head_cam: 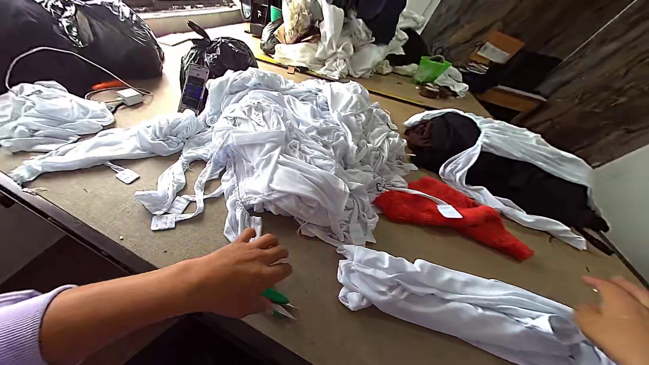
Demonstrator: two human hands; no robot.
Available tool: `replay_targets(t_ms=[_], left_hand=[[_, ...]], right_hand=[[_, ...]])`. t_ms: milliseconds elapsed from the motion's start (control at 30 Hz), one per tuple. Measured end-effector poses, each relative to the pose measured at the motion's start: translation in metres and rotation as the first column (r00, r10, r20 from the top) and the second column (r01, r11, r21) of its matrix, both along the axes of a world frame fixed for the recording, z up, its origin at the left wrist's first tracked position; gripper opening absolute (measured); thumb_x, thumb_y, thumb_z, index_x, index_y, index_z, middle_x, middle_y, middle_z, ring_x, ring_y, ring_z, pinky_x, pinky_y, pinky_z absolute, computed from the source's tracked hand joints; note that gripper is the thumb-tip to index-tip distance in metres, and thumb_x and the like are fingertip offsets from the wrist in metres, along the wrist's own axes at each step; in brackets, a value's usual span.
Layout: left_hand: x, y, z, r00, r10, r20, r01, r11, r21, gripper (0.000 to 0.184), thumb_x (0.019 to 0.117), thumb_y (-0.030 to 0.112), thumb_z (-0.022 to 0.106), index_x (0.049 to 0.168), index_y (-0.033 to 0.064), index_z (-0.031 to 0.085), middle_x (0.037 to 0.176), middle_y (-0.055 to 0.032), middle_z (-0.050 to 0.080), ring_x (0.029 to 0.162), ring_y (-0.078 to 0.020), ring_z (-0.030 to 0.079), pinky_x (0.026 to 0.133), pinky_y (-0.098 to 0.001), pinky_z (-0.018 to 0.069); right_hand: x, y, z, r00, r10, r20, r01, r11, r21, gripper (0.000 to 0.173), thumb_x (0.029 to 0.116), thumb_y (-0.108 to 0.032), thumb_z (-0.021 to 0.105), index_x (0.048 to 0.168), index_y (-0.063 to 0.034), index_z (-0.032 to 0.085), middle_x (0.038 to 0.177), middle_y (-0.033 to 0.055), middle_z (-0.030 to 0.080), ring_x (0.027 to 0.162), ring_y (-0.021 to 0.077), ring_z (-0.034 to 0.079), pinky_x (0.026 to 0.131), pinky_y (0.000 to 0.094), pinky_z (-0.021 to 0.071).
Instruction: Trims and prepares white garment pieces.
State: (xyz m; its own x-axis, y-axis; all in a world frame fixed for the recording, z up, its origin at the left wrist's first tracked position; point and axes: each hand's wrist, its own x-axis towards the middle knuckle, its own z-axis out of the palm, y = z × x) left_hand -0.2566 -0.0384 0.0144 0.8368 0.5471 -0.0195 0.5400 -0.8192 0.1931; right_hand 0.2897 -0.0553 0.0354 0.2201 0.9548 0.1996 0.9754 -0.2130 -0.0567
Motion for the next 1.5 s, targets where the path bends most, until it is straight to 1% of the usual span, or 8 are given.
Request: replay_targets(t_ms=[167, 333, 433, 733, 833, 1067, 1233, 1500], left_hand=[[-0.038, -0.014, -0.057, 0.982, 0.071, 0.176, -0.091, 0.99, 0.11, 0.048, 0.1022, 0.048, 0.052, 0.137, 0.0169, 0.064, 0.145, -0.0114, 0.058, 0.129, -0.0345, 0.057, 0.094, -0.058, 0.0488], [-0.05, -0.008, -0.074, 0.941, 0.093, 0.327, -0.184, 0.948, 0.261, 0.035, 0.1006, 0.04, 0.057, 0.123, 0.0165, 0.072, 0.124, -0.0082, 0.067, 0.11, -0.0296, 0.064, 0.083, -0.0503, 0.0527], [-0.054, -0.006, -0.065, 0.924, 0.091, 0.372, -0.169, 0.969, 0.182, 0.038, 0.0953, 0.038, 0.065, 0.123, 0.0128, 0.073, 0.128, -0.0105, 0.066, 0.116, -0.0328, 0.063, 0.086, -0.055, 0.0506], [0.059, 0.041, 0.007, 0.688, 0.08, 0.721, 0.241, 0.912, -0.331, 0.024, 0.0999, 0.006, 0.059, 0.118, -0.0078, 0.067, 0.105, -0.0211, 0.071, 0.098, -0.0316, 0.07, 0.089, -0.0501, 0.0552], [0.113, 0.057, 0.008, 0.747, 0.201, 0.633, 0.279, 0.77, -0.574, 0.051, 0.0968, 0.014, 0.071, 0.138, -0.0085, 0.052, 0.121, -0.0278, 0.066, 0.106, -0.0386, 0.068, 0.096, -0.056, 0.0529], [0.149, 0.074, 0.007, 0.687, 0.407, 0.602, 0.327, 0.568, -0.756, 0.023, 0.1016, 0.008, 0.061, 0.116, -0.0091, 0.061, 0.083, -0.0146, 0.065, 0.066, -0.0165, 0.062, 0.066, -0.0339, 0.055], [0.14, 0.079, 0.012, 0.682, 0.421, 0.598, 0.326, 0.557, -0.764, 0.033, 0.1076, 0.021, 0.055, 0.09, -0.0049, 0.065, 0.063, -0.0041, 0.055, 0.053, -0.0087, 0.052, 0.055, -0.0255, 0.0465], [0.136, 0.061, 0.014, 0.793, 0.241, 0.559, 0.413, 0.46, -0.786, 0.039, 0.1107, 0.023, 0.047, 0.1, -0.0101, 0.064, 0.078, -0.0096, 0.062, 0.06, -0.0086, 0.056, 0.06, -0.0246, 0.0504]], right_hand=[[-0.178, 0.046, 0.001, 0.91, 0.405, -0.092, -0.394, 0.912, 0.115, 0.034, 0.1021, -0.028, 0.062, 0.111, 0.003, 0.073, 0.115, 0.0276, 0.069, 0.115, 0.0507, 0.063, 0.095, 0.0726, 0.0453], [-0.265, 0.036, 0.001, 0.933, 0.361, -0.011, -0.355, 0.912, -0.207, 0.05, 0.0774, -0.046, 0.088, 0.101, -0.004, 0.073, 0.097, 0.0196, 0.066, 0.1, 0.0448, 0.062, 0.072, 0.0628, 0.0511], [-0.266, 0.022, -0.014, 0.943, 0.318, -0.1, -0.328, 0.938, -0.11, 0.011, 0.0935, -0.01, 0.074, 0.1, -0.001, 0.074, 0.094, 0.0221, 0.069, 0.09, 0.0439, 0.068, 0.076, 0.0654, 0.0518], [-0.247, -0.01, -0.002, 0.662, 0.167, -0.731, -0.009, 0.977, 0.215, 0.023, 0.0926, 0.011, 0.06, 0.113, 0.0009, 0.055, 0.087, 0.0016, 0.064, 0.072, 0.0015, 0.063, 0.07, 0.0212, 0.0553], [-0.254, -0.008, 0.01, 0.656, 0.219, -0.723, -0.087, 0.972, 0.216, 0.02, 0.0938, 0.011, 0.059, 0.111, 0.0, 0.057, 0.092, 0.0014, 0.064, 0.078, 0.0016, 0.063, 0.073, 0.0194, 0.0551], [-0.232, -0.01, 0.014, 0.747, 0.339, -0.571, -0.283, 0.94, 0.189, 0.055, 0.0915, -0.014, 0.066, 0.142, -0.0023, 0.047, 0.121, 0.0091, 0.064, 0.109, 0.0123, 0.064, 0.095, 0.0326, 0.0533], [-0.207, -0.002, -0.003, 0.838, 0.273, -0.473, -0.128, 0.94, 0.316, 0.017, 0.1044, -0.011, 0.055, 0.109, 0.0025, 0.063, 0.084, 0.0009, 0.064, 0.073, -0.0038, 0.057, 0.071, 0.0167, 0.0498], [-0.212, 0.014, -0.016, 0.863, 0.138, -0.486, -0.004, 0.964, 0.267, 0.027, 0.109, -0.014, 0.044, 0.107, 0.006, 0.062, 0.088, 0.0129, 0.061, 0.078, 0.0155, 0.057, 0.075, 0.0392, 0.0477]])
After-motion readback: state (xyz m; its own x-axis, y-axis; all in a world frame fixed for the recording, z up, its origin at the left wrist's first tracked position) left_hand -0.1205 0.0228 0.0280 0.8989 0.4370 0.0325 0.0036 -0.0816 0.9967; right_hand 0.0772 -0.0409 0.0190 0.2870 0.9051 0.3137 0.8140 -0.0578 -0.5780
